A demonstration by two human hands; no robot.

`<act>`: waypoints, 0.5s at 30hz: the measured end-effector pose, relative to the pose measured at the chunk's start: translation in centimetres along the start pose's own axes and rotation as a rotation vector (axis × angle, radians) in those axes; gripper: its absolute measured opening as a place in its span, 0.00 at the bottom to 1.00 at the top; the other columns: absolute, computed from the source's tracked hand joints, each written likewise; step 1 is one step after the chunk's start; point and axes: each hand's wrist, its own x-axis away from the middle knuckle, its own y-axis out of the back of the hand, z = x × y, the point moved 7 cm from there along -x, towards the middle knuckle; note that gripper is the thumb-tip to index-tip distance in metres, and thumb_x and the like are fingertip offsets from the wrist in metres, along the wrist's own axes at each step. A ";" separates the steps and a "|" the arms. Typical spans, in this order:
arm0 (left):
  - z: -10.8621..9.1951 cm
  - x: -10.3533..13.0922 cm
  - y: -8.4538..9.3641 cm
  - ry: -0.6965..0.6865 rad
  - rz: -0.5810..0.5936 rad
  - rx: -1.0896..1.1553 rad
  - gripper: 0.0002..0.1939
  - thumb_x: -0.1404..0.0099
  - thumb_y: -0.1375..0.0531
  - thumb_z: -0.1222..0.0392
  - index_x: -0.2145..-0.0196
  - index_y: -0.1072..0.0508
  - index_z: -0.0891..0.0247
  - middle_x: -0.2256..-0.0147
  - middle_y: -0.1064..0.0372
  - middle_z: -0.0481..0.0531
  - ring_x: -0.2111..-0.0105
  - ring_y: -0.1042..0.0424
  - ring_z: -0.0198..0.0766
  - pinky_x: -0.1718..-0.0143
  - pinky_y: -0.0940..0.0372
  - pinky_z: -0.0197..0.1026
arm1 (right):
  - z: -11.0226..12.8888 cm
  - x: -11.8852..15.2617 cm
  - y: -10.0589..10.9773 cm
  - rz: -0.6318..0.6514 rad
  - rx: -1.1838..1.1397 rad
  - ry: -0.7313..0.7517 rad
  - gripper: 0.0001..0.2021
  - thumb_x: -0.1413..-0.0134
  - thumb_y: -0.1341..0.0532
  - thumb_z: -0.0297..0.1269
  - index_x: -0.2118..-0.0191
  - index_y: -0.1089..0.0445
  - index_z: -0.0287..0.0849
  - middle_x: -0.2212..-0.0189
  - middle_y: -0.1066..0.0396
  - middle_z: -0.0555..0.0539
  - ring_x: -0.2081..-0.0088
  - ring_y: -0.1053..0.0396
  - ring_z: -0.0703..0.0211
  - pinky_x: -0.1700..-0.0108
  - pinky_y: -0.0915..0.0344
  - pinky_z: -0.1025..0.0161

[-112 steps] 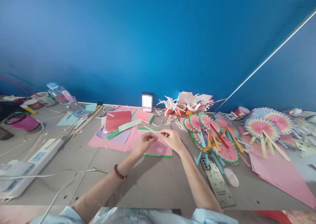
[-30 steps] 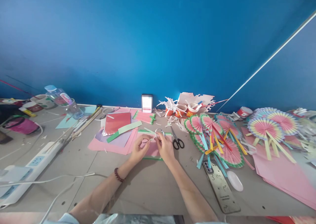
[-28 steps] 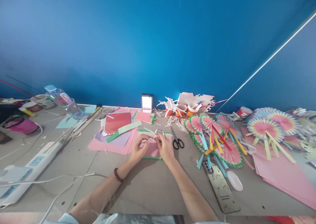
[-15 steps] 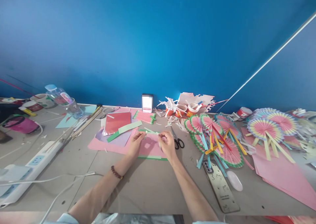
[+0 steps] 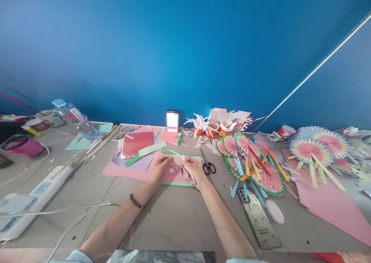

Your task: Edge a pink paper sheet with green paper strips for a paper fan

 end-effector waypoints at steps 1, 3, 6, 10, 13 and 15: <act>0.1 0.0 0.2 0.003 -0.017 -0.008 0.13 0.49 0.34 0.53 0.72 0.29 0.65 0.77 0.31 0.46 0.82 0.35 0.29 0.78 0.41 0.33 | -0.2 0.1 -0.2 0.020 0.021 -0.017 0.19 0.62 0.32 0.49 0.74 0.40 0.43 0.83 0.37 0.57 0.90 0.55 0.75 0.92 0.59 0.72; 0.2 -0.1 0.6 -0.005 -0.047 -0.020 0.14 0.49 0.34 0.52 0.72 0.28 0.65 0.78 0.32 0.46 0.82 0.36 0.28 0.79 0.42 0.33 | -0.4 0.1 -0.4 0.038 0.075 -0.032 0.19 0.60 0.33 0.50 0.74 0.39 0.43 0.84 0.37 0.57 0.91 0.55 0.75 0.91 0.59 0.73; 0.1 -0.1 0.8 -0.022 -0.060 -0.041 0.14 0.50 0.34 0.51 0.72 0.27 0.65 0.78 0.33 0.46 0.80 0.36 0.29 0.78 0.42 0.32 | -0.7 0.1 -0.4 0.033 0.175 -0.024 0.18 0.60 0.33 0.50 0.72 0.37 0.42 0.82 0.34 0.56 0.90 0.51 0.74 0.90 0.57 0.73; -0.1 0.3 0.0 -0.002 -0.018 -0.115 0.15 0.51 0.33 0.51 0.72 0.25 0.66 0.76 0.30 0.50 0.79 0.34 0.31 0.77 0.39 0.33 | -0.7 0.0 -0.2 0.013 0.293 0.002 0.16 0.58 0.34 0.50 0.73 0.34 0.42 0.82 0.34 0.56 0.88 0.50 0.74 0.88 0.57 0.72; -0.1 0.8 -0.8 0.030 0.019 -0.147 0.15 0.52 0.33 0.51 0.72 0.24 0.67 0.76 0.29 0.51 0.79 0.34 0.32 0.77 0.38 0.35 | -0.3 0.0 0.1 -0.025 0.374 0.035 0.15 0.57 0.35 0.50 0.73 0.33 0.42 0.81 0.33 0.54 0.86 0.47 0.71 0.86 0.54 0.71; -0.3 1.0 -1.1 0.024 0.029 -0.153 0.15 0.52 0.33 0.51 0.72 0.24 0.67 0.77 0.29 0.52 0.79 0.33 0.33 0.77 0.37 0.35 | 0.0 0.1 0.2 -0.049 0.420 0.056 0.14 0.56 0.35 0.49 0.73 0.32 0.42 0.80 0.32 0.53 0.84 0.43 0.69 0.84 0.51 0.71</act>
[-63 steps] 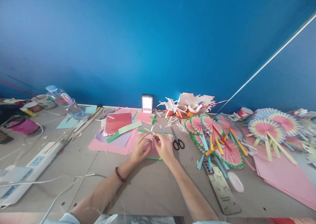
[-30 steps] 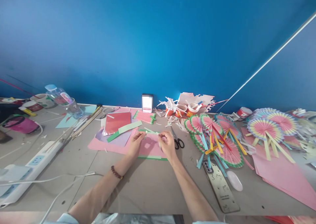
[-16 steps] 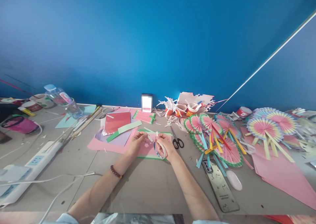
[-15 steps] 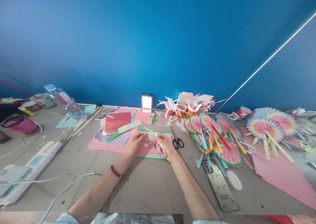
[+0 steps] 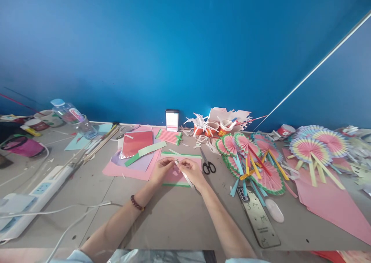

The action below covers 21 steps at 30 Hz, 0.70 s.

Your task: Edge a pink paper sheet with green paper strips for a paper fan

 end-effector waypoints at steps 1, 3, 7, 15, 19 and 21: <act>-0.1 0.1 0.0 -0.012 -0.003 -0.004 0.15 0.52 0.33 0.51 0.72 0.23 0.66 0.77 0.28 0.52 0.79 0.33 0.33 0.76 0.37 0.35 | 0.1 0.0 0.1 -0.011 0.020 0.007 0.14 0.55 0.35 0.48 0.73 0.32 0.41 0.80 0.32 0.53 0.82 0.41 0.68 0.83 0.50 0.70; -0.2 0.2 0.0 -0.039 -0.012 -0.019 0.14 0.52 0.33 0.51 0.74 0.23 0.66 0.77 0.28 0.52 0.78 0.32 0.34 0.75 0.36 0.36 | 0.1 0.0 0.2 -0.027 0.047 0.024 0.14 0.55 0.36 0.48 0.72 0.32 0.41 0.79 0.32 0.52 0.80 0.38 0.66 0.81 0.46 0.70; -0.1 0.3 0.0 -0.046 -0.013 -0.025 0.15 0.52 0.33 0.51 0.74 0.23 0.67 0.77 0.27 0.53 0.77 0.30 0.37 0.74 0.35 0.37 | 0.2 -0.1 0.3 -0.047 0.049 0.066 0.14 0.56 0.36 0.48 0.73 0.32 0.41 0.78 0.32 0.51 0.76 0.35 0.63 0.76 0.40 0.67; 0.2 0.4 -0.3 -0.025 0.007 -0.004 0.14 0.51 0.32 0.51 0.73 0.22 0.66 0.72 0.24 0.57 0.73 0.28 0.40 0.71 0.34 0.40 | 0.8 -0.1 0.5 -0.095 0.085 0.131 0.15 0.56 0.36 0.49 0.74 0.33 0.41 0.76 0.33 0.51 0.73 0.34 0.61 0.70 0.35 0.65; 0.3 0.4 -0.4 -0.025 0.012 0.007 0.14 0.52 0.32 0.50 0.74 0.22 0.65 0.72 0.24 0.56 0.72 0.27 0.41 0.69 0.33 0.41 | 0.5 -0.2 0.6 -0.090 0.068 0.125 0.14 0.56 0.36 0.49 0.74 0.33 0.42 0.75 0.33 0.51 0.73 0.34 0.61 0.70 0.35 0.65; 0.4 0.4 -0.4 -0.029 0.013 0.005 0.14 0.53 0.32 0.50 0.74 0.22 0.65 0.72 0.24 0.56 0.72 0.27 0.42 0.68 0.33 0.42 | 0.2 -0.2 0.6 -0.083 0.059 0.121 0.14 0.55 0.36 0.49 0.73 0.33 0.42 0.75 0.33 0.52 0.73 0.34 0.62 0.70 0.35 0.65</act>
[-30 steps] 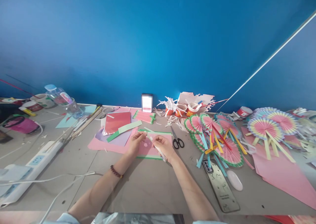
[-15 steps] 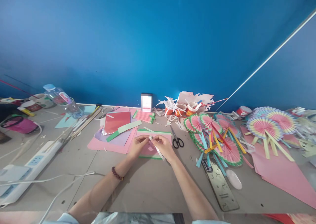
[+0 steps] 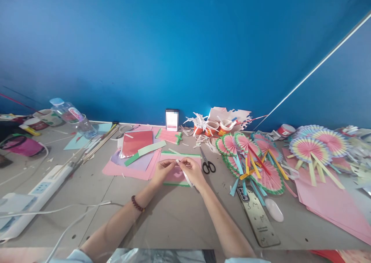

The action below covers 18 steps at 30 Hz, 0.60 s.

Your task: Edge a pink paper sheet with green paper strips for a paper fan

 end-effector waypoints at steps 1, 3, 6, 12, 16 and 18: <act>0.0 0.0 0.0 -0.003 0.000 -0.005 0.14 0.52 0.32 0.50 0.74 0.22 0.65 0.72 0.24 0.56 0.71 0.27 0.42 0.67 0.33 0.42 | -0.1 0.0 0.0 0.001 -0.002 -0.001 0.14 0.55 0.36 0.49 0.73 0.33 0.42 0.75 0.33 0.52 0.73 0.34 0.62 0.70 0.35 0.65; 0.0 0.0 0.0 -0.006 0.000 -0.018 0.14 0.52 0.32 0.51 0.74 0.22 0.65 0.72 0.24 0.57 0.71 0.27 0.42 0.67 0.33 0.42 | -0.2 0.0 0.0 -0.001 -0.003 -0.006 0.15 0.56 0.36 0.49 0.73 0.33 0.42 0.76 0.34 0.52 0.74 0.34 0.62 0.70 0.35 0.65; 0.0 0.0 -0.1 -0.007 0.007 -0.027 0.14 0.52 0.32 0.50 0.74 0.22 0.65 0.72 0.24 0.56 0.72 0.27 0.42 0.68 0.33 0.42 | -0.3 -0.1 0.1 -0.001 0.005 -0.011 0.15 0.56 0.36 0.50 0.73 0.33 0.41 0.76 0.33 0.52 0.74 0.34 0.62 0.69 0.35 0.64; -0.3 0.0 -0.2 -0.023 0.020 -0.029 0.17 0.53 0.32 0.49 0.74 0.22 0.66 0.72 0.24 0.57 0.71 0.27 0.43 0.67 0.33 0.42 | -0.4 -0.2 0.2 0.001 0.017 0.001 0.15 0.56 0.36 0.49 0.73 0.33 0.42 0.75 0.33 0.51 0.72 0.33 0.61 0.68 0.35 0.64; -0.1 0.0 -0.2 -0.016 0.026 -0.038 0.17 0.52 0.32 0.48 0.73 0.22 0.66 0.71 0.24 0.57 0.70 0.27 0.43 0.66 0.33 0.42 | -0.4 -0.2 0.2 -0.005 0.016 -0.008 0.15 0.57 0.36 0.49 0.74 0.33 0.42 0.75 0.33 0.51 0.72 0.34 0.61 0.68 0.36 0.64; 0.0 0.0 -0.2 -0.013 0.031 -0.043 0.17 0.52 0.32 0.48 0.73 0.22 0.66 0.71 0.24 0.57 0.70 0.27 0.43 0.67 0.33 0.42 | -0.4 -0.2 0.2 -0.001 0.010 -0.020 0.15 0.57 0.36 0.49 0.74 0.33 0.42 0.75 0.33 0.51 0.73 0.34 0.61 0.68 0.36 0.64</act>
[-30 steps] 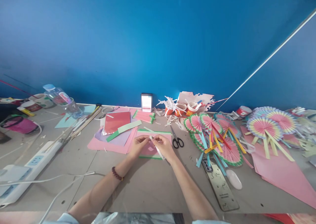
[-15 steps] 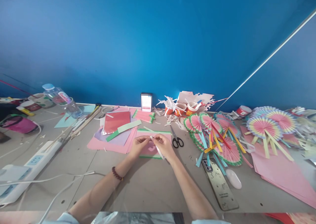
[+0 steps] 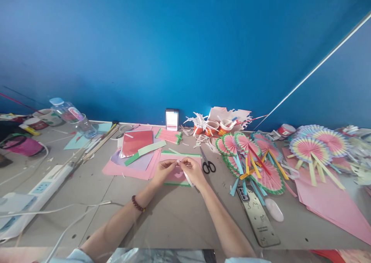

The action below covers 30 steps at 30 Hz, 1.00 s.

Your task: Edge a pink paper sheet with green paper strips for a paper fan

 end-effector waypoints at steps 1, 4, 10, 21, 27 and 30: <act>0.0 0.0 0.0 -0.001 0.002 -0.002 0.17 0.52 0.32 0.48 0.73 0.22 0.66 0.71 0.24 0.57 0.70 0.27 0.43 0.67 0.33 0.42 | 0.0 0.0 0.0 0.003 -0.003 -0.007 0.15 0.57 0.36 0.49 0.74 0.33 0.42 0.76 0.34 0.51 0.73 0.34 0.61 0.69 0.36 0.64; -0.1 0.0 0.0 -0.010 -0.003 -0.004 0.16 0.52 0.32 0.49 0.74 0.22 0.66 0.71 0.24 0.57 0.69 0.26 0.43 0.65 0.33 0.43 | 0.1 0.1 -0.1 0.006 -0.008 -0.019 0.15 0.57 0.36 0.49 0.74 0.34 0.42 0.76 0.34 0.52 0.74 0.34 0.61 0.69 0.37 0.64; -0.2 0.2 0.0 -0.004 -0.002 0.006 0.16 0.53 0.32 0.49 0.73 0.22 0.66 0.71 0.24 0.58 0.69 0.26 0.44 0.65 0.33 0.43 | 0.0 0.1 -0.1 0.005 -0.003 -0.032 0.15 0.56 0.36 0.49 0.74 0.34 0.42 0.76 0.34 0.52 0.74 0.35 0.62 0.70 0.37 0.64; -0.4 0.1 -0.1 -0.012 -0.001 -0.009 0.14 0.52 0.33 0.50 0.75 0.22 0.66 0.72 0.24 0.58 0.70 0.26 0.44 0.65 0.33 0.43 | -0.3 0.1 -0.1 0.011 -0.010 -0.004 0.13 0.54 0.37 0.47 0.74 0.34 0.42 0.76 0.35 0.52 0.73 0.35 0.62 0.68 0.36 0.65; -0.6 0.2 -0.2 -0.022 0.016 -0.025 0.16 0.51 0.34 0.49 0.73 0.22 0.66 0.71 0.24 0.57 0.69 0.27 0.44 0.65 0.33 0.43 | -0.4 -0.1 0.0 0.014 -0.001 0.015 0.13 0.53 0.37 0.47 0.73 0.34 0.42 0.76 0.35 0.52 0.73 0.35 0.62 0.67 0.35 0.64; -0.9 0.2 -0.3 -0.044 0.029 -0.042 0.16 0.49 0.35 0.49 0.72 0.22 0.66 0.70 0.24 0.57 0.68 0.27 0.43 0.64 0.33 0.43 | -0.4 -0.2 0.1 0.008 0.010 0.024 0.13 0.53 0.37 0.47 0.74 0.34 0.42 0.77 0.35 0.52 0.73 0.35 0.62 0.67 0.35 0.64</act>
